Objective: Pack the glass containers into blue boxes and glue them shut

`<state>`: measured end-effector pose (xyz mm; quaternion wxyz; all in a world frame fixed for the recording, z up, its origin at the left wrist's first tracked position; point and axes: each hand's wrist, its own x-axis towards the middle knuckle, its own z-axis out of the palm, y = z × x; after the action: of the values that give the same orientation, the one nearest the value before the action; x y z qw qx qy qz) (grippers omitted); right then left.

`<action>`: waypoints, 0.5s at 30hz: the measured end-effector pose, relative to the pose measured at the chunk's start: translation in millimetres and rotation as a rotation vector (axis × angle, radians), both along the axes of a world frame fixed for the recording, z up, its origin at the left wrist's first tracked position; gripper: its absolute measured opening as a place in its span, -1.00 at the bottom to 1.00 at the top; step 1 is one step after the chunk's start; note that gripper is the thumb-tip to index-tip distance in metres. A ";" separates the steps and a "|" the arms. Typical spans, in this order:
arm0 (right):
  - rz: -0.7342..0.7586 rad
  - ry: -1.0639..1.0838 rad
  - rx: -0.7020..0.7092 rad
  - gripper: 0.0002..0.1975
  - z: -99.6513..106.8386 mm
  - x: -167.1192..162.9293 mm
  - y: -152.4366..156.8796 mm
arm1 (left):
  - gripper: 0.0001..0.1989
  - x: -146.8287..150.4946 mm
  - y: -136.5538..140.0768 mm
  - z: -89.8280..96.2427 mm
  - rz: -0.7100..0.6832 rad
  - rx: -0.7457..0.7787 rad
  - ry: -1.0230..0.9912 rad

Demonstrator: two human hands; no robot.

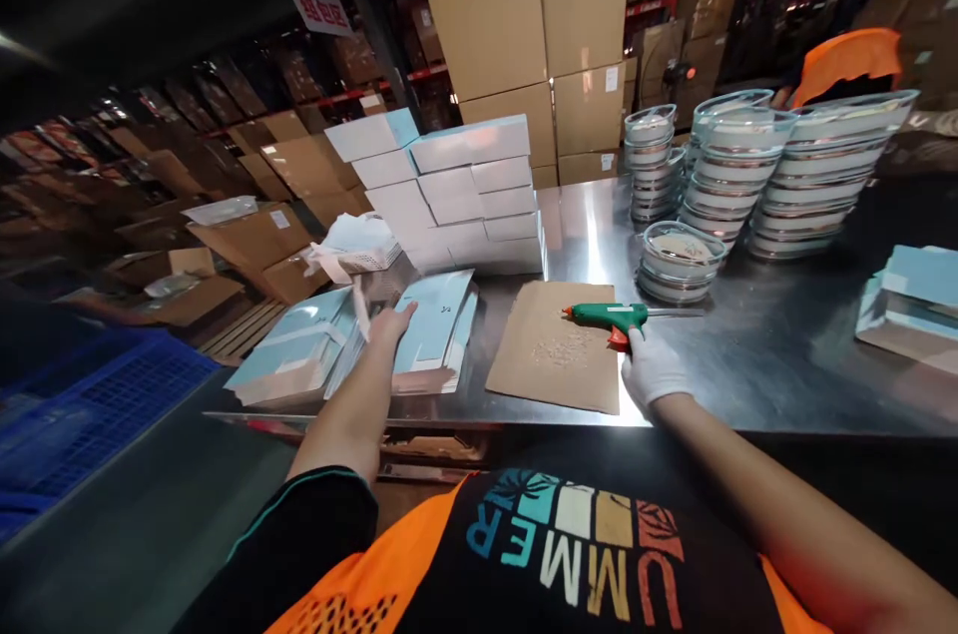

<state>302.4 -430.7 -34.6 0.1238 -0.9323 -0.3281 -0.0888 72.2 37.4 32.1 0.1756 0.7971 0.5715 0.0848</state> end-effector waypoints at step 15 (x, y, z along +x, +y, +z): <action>-0.195 0.039 -0.097 -0.50 6.2 -7.5 -7.8 | -0.29 -24.8 -13.6 -17.6 0.026 0.020 -0.074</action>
<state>294.9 -438.5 -28.4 0.0755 -0.9662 -0.2373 -0.0662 47.4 23.8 14.5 0.1875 0.7876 0.5741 0.1223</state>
